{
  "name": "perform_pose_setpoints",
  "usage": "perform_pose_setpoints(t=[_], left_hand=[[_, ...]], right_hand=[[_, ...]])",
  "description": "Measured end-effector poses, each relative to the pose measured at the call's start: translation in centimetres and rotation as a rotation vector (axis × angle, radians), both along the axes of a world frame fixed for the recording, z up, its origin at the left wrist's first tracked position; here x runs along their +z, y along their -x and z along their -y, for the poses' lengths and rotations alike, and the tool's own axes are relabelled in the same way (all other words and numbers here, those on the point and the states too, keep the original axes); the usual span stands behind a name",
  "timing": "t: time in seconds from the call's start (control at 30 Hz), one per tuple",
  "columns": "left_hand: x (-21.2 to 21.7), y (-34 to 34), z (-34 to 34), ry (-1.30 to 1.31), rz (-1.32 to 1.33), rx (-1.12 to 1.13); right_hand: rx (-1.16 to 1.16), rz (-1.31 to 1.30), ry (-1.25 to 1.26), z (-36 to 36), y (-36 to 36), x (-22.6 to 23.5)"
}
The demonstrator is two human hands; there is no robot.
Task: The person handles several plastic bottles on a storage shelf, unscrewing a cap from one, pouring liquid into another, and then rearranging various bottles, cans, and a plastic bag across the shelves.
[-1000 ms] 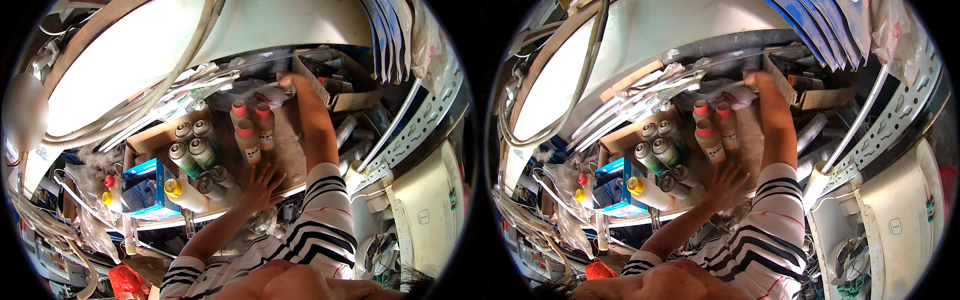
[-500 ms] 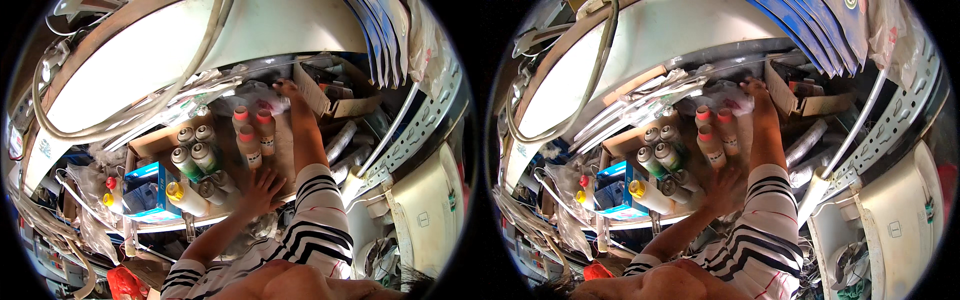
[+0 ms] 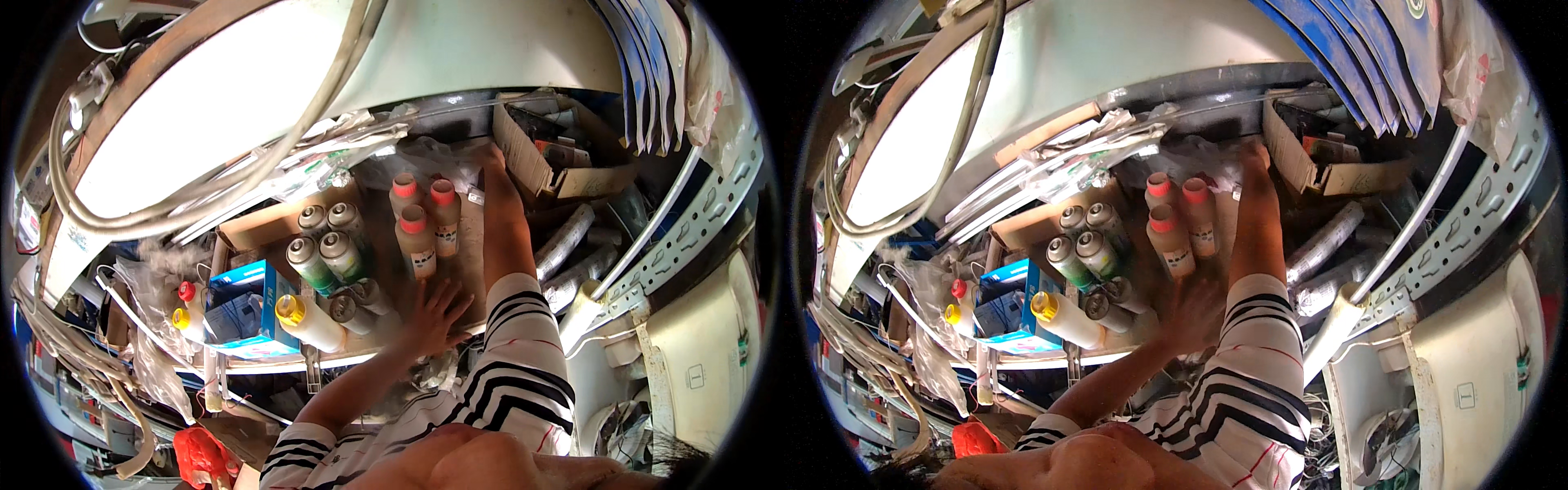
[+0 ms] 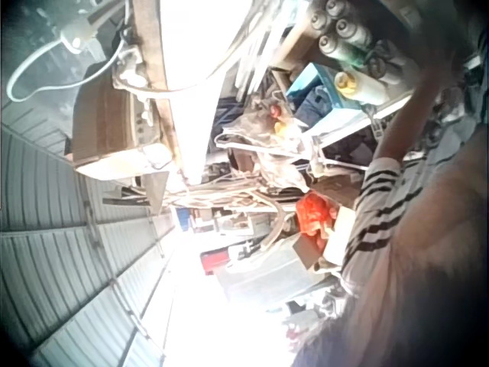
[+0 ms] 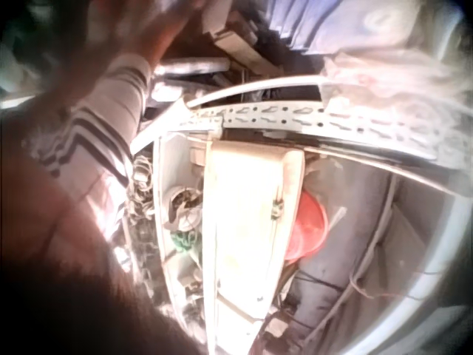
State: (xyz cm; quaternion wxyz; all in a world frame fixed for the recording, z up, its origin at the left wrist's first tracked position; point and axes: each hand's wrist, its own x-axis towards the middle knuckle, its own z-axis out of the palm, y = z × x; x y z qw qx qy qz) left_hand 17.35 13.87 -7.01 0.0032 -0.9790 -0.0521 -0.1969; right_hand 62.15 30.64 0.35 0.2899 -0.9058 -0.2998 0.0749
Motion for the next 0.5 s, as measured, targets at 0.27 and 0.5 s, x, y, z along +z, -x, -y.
perform_pose_setpoints(t=[0.27,0.5], left_hand=[[-0.3,-0.2,-0.1,-0.006,0.038,-0.018],[0.0,0.0,-0.1,-0.026,0.055,-0.029]], right_hand=[[0.225,-0.549,0.346,4.4,0.5,6.5],[0.4,0.465,0.597,5.2,5.8,7.6]])
